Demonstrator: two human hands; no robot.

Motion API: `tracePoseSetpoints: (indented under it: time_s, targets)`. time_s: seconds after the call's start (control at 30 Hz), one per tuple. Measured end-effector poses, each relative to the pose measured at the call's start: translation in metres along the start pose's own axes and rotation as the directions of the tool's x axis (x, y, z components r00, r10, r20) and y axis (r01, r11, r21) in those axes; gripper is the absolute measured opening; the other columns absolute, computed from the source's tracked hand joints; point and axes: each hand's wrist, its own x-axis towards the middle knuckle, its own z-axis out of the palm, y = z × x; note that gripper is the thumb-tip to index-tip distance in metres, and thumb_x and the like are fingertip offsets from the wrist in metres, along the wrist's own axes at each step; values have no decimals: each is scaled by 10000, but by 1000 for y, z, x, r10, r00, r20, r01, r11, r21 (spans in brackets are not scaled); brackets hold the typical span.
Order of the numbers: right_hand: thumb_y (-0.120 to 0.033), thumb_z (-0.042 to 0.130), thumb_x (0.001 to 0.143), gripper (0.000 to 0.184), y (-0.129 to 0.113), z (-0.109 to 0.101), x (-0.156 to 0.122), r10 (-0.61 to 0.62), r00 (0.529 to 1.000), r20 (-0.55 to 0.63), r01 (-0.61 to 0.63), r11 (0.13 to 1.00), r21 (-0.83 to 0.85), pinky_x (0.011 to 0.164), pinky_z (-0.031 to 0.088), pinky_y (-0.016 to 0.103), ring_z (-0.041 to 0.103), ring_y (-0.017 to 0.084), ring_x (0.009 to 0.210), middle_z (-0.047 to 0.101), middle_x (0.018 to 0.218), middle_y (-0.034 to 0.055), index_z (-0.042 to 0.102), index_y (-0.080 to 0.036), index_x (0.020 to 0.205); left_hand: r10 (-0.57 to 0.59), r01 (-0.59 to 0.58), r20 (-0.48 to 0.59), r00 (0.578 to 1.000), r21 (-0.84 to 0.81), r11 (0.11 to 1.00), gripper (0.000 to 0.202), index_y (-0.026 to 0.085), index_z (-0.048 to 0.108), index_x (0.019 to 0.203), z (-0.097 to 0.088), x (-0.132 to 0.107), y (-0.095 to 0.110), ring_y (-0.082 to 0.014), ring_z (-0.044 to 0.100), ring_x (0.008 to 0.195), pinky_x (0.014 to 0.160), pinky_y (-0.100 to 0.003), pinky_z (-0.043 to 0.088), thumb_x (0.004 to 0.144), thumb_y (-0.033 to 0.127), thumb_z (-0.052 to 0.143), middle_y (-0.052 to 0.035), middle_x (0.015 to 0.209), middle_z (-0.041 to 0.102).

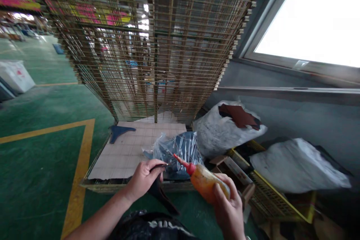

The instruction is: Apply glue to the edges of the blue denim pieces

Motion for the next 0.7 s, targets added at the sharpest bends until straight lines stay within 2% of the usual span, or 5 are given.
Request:
tracePoseSetpoints:
  time_s: [0.07, 0.17, 0.4, 0.53, 0.7]
  targets:
    - [-458, 734, 692, 329, -3, -2, 0, 30, 999, 29, -32, 998, 48, 680, 487, 295, 596, 208, 780, 628, 888, 56, 670, -194, 877, 226, -203, -92, 970, 212, 956, 227, 209, 728, 931, -6, -1, -5, -185, 678, 729, 754, -297, 525, 866, 255, 515, -48, 759, 741]
    - [-473, 733, 684, 329, -6, 0, 2, 38, 994, 102, -46, 996, 71, 648, 475, 280, 582, 198, 747, 619, 855, 51, 681, -195, 851, 496, -418, -89, 864, 422, 804, 307, 258, 725, 1020, -16, 0, -15, -213, 668, 990, 934, -363, 510, 857, 159, 484, -40, 938, 755]
    - [-465, 697, 720, 282, -9, 7, -1, 63, 965, 253, -69, 997, 18, 654, 446, 272, 555, 197, 755, 605, 815, 38, 676, -199, 810, 700, -607, 33, 714, 527, 595, 407, 260, 633, 1190, -25, 2, -23, -139, 686, 787, 1020, -424, 474, 871, 72, 464, -23, 877, 746]
    - [-488, 709, 699, 307, -9, 9, -9, 88, 938, 335, -118, 990, 71, 645, 447, 281, 554, 207, 761, 601, 817, 47, 671, -198, 793, 716, -617, 59, 695, 561, 552, 390, 254, 635, 1183, -28, 0, -26, -127, 678, 761, 1038, -432, 456, 875, 78, 473, -24, 842, 741]
    - [-476, 705, 705, 295, 3, 14, -6, 82, 930, 358, -125, 987, 98, 637, 464, 284, 564, 210, 758, 601, 836, 51, 667, -203, 813, 665, -570, 60, 745, 575, 587, 349, 256, 660, 1142, -37, -4, -31, -127, 678, 751, 1052, -451, 439, 889, 117, 464, -23, 835, 742]
